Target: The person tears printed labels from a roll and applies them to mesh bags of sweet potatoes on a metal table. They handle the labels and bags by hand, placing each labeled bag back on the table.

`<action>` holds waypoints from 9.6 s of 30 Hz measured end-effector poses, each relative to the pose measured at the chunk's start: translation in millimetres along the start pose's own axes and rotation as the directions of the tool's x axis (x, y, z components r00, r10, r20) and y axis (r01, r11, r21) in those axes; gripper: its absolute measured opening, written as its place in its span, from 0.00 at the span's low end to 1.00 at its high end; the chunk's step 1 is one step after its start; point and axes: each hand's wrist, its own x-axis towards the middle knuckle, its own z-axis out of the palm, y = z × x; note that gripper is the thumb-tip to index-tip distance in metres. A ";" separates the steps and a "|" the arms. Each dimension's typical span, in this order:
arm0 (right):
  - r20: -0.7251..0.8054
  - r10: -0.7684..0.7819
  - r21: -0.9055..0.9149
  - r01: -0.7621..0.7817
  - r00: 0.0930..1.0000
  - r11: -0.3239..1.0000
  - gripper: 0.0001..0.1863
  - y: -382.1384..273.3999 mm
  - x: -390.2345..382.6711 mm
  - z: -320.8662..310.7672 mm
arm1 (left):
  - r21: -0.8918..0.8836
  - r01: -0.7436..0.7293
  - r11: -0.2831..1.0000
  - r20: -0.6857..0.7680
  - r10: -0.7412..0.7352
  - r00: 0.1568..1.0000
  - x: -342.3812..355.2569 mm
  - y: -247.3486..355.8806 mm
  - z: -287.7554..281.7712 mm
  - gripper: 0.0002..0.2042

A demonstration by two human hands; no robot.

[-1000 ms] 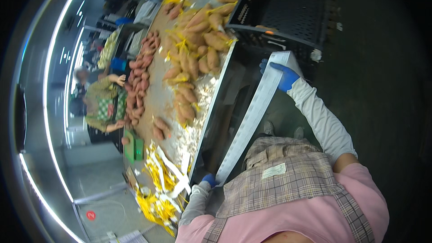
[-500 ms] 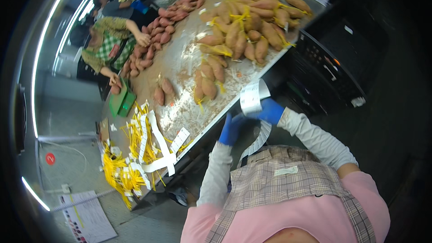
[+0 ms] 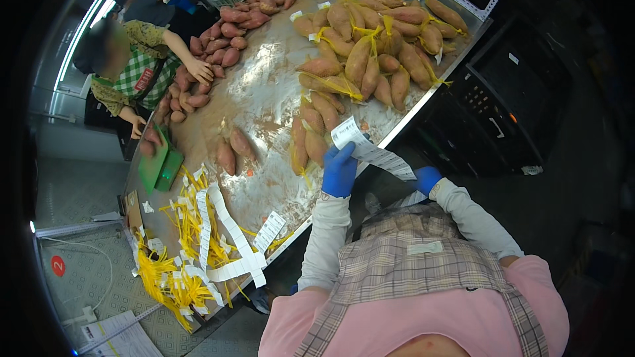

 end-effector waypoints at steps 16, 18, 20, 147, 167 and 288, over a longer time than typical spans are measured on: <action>-0.049 -0.200 0.788 0.161 0.979 0.594 0.21 -121.3 58.5 -208.0 | 0.526 0.149 0.838 0.002 -0.176 0.984 24.7 4.4 66.2 0.14; -0.143 -0.112 0.953 0.167 0.983 0.252 0.18 -101.5 69.5 -228.5 | 0.629 0.133 0.766 0.072 -0.227 0.971 31.1 1.9 71.9 0.14; -0.340 0.087 0.936 0.346 0.936 -0.061 0.13 -52.9 72.5 -261.3 | 0.832 0.180 0.525 0.032 -0.369 0.929 36.6 -4.0 69.1 0.15; 0.004 -0.221 0.923 0.081 0.975 0.375 0.15 -219.8 280.2 -146.4 | 0.871 0.347 0.348 -0.488 0.544 0.682 93.7 45.6 -138.9 0.41; 0.230 -0.536 0.809 0.147 0.812 0.569 0.10 -291.5 284.0 -26.5 | 0.860 0.510 0.018 -0.340 0.764 0.548 -54.1 149.5 -227.5 0.31; 0.528 -0.531 0.575 0.182 0.663 0.798 0.12 -332.3 327.1 80.1 | 0.360 -0.040 0.932 -0.865 0.350 0.359 -32.9 73.9 -229.4 0.14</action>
